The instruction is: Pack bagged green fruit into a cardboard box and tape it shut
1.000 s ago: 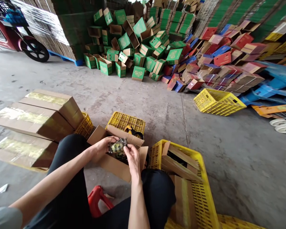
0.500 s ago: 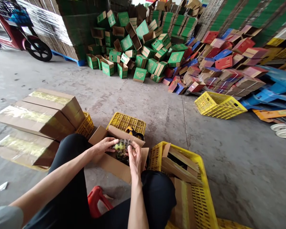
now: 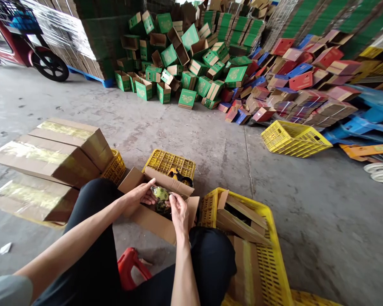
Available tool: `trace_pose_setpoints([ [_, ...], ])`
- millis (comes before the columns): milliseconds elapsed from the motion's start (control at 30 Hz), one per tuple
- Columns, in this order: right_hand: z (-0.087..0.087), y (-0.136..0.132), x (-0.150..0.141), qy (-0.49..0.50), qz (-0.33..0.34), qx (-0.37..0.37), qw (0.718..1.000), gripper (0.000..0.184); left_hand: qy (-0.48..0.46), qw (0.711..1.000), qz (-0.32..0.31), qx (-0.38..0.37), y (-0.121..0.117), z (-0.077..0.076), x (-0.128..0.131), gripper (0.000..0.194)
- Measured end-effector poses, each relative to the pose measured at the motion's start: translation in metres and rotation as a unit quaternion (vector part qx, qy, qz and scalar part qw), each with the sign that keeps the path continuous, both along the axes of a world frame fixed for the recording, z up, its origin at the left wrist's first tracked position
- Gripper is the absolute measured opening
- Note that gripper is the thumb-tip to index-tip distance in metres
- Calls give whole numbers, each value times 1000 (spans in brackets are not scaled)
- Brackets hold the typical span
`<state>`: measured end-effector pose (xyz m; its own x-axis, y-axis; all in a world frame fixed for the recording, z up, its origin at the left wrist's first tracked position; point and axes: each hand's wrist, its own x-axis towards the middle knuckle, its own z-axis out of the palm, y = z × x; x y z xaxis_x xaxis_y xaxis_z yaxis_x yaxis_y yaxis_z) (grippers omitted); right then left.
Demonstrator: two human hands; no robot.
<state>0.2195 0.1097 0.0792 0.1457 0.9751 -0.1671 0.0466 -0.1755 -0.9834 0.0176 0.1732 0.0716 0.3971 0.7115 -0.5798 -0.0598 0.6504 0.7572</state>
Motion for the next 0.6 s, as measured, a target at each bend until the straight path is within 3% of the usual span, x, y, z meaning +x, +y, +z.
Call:
trace_pose_setpoints([
  [100, -3, 0, 4, -22, -28, -6, 999, 49, 48, 999, -11, 12, 5, -1, -4, 76],
  [167, -5, 1, 7, -39, -58, -21, 997, 48, 126, 988, -21, 90, 10, -4, -9, 67],
  [267, -8, 1, 11, -53, -106, -33, 992, 48, 296, 916, -43, 267, 15, -13, -19, 38],
  [333, -10, 1, 13, -64, -128, -33, 989, 52, 363, 871, -58, 326, 16, -20, -23, 25],
  [600, -7, 0, 13, -151, -89, -48, 983, 54, 459, 809, -160, 331, 3, -40, -17, 36],
])
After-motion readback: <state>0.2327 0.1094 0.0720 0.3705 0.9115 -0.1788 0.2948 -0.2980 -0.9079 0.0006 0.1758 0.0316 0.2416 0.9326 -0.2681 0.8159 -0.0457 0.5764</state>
